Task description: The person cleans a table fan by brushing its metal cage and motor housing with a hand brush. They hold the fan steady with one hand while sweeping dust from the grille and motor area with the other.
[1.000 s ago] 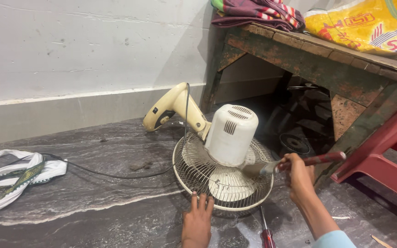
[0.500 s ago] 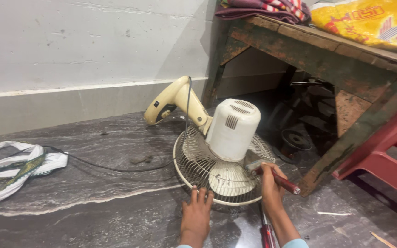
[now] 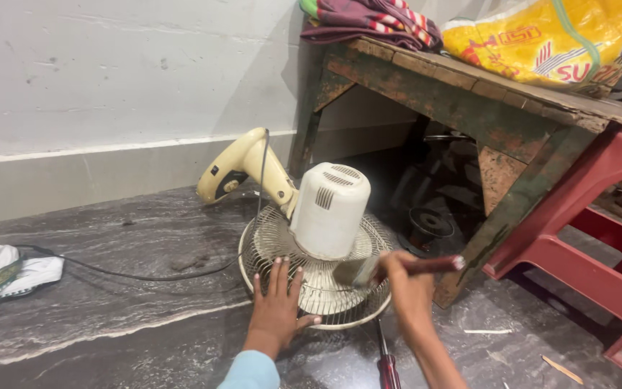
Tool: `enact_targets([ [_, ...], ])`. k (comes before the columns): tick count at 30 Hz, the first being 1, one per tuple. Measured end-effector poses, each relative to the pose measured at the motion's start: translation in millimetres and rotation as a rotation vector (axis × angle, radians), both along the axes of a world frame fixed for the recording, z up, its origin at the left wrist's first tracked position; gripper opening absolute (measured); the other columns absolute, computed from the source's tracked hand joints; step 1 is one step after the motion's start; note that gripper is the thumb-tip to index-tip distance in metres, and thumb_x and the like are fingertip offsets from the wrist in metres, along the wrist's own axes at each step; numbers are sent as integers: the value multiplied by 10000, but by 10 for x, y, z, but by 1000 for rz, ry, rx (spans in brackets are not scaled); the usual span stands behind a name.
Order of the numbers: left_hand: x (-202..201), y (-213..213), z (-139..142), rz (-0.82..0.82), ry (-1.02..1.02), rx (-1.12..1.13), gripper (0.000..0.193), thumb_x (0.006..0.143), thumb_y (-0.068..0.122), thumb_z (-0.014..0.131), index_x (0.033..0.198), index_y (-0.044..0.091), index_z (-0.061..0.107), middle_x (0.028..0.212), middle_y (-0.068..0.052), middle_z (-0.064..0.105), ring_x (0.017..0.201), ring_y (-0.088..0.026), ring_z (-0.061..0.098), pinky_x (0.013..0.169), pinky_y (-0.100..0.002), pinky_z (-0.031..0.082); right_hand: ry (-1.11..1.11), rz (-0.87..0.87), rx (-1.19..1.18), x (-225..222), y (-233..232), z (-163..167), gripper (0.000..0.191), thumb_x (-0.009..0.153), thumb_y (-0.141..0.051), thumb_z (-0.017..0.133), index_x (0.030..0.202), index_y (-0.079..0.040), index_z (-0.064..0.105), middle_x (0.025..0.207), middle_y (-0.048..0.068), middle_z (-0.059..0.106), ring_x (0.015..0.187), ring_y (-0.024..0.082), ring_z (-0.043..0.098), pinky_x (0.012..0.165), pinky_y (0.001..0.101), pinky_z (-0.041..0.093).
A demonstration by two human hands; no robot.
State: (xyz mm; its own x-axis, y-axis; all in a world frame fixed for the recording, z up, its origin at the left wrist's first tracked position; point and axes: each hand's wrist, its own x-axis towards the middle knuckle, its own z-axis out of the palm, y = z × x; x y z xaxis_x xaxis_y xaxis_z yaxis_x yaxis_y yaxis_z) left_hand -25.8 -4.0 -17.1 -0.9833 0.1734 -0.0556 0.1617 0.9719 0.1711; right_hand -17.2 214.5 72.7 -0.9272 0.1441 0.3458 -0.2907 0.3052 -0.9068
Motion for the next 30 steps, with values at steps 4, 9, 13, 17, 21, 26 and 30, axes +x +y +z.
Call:
enact_targets([
  [4,42,9,-20,18,63,71,1043,884,793,450,1637,173,80,1710,-108,-50,1574,-260,-123,1244,-606,-14,96,-190,-1,-192,134,163,177,962,-283,601,987,-130,686,812,84,678,678,136,576,653,345,466],
  [9,-27,42,-48,66,-23,18,1031,878,786,460,1647,216,77,1730,-77,-69,1582,-240,-122,1247,-637,-16,-114,-217,-43,-373,-240,-344,216,984,-280,586,960,-90,684,820,82,670,700,148,581,625,315,453],
  [13,1,82,-31,71,-47,21,1001,889,788,407,1644,243,39,1724,-68,-118,1570,-235,-156,1215,-692,-24,114,89,-229,-133,-237,-739,226,940,-171,570,857,-4,698,849,78,780,775,134,665,756,248,520],
  [17,22,84,25,76,-62,-9,992,898,782,394,1652,248,32,1730,-63,-123,1576,-227,-162,1213,-712,-18,-5,-58,-240,-99,63,-441,159,1001,-125,614,958,12,682,793,124,625,635,204,467,551,361,358],
  [21,15,87,77,72,-108,-43,989,915,774,380,1656,242,-1,1727,-68,-136,1572,-232,-173,1208,-719,-21,-45,-204,-163,-355,4,-35,231,934,-200,576,887,-7,694,693,51,572,548,141,503,497,301,422],
  [26,19,135,28,82,-94,-30,996,909,782,382,1656,237,11,1729,-74,-127,1577,-242,-160,1201,-737,-18,-311,-263,-218,-264,-225,-107,267,855,-280,566,833,-35,670,564,-20,520,419,114,428,389,309,331],
  [30,18,156,-19,94,-80,-29,993,918,765,397,1650,224,-1,1726,-88,-147,1576,-250,-182,1184,-746,-20,-488,-67,-327,-193,-172,-61,264,867,-261,621,786,-9,628,530,-23,379,391,111,293,376,314,222],
])
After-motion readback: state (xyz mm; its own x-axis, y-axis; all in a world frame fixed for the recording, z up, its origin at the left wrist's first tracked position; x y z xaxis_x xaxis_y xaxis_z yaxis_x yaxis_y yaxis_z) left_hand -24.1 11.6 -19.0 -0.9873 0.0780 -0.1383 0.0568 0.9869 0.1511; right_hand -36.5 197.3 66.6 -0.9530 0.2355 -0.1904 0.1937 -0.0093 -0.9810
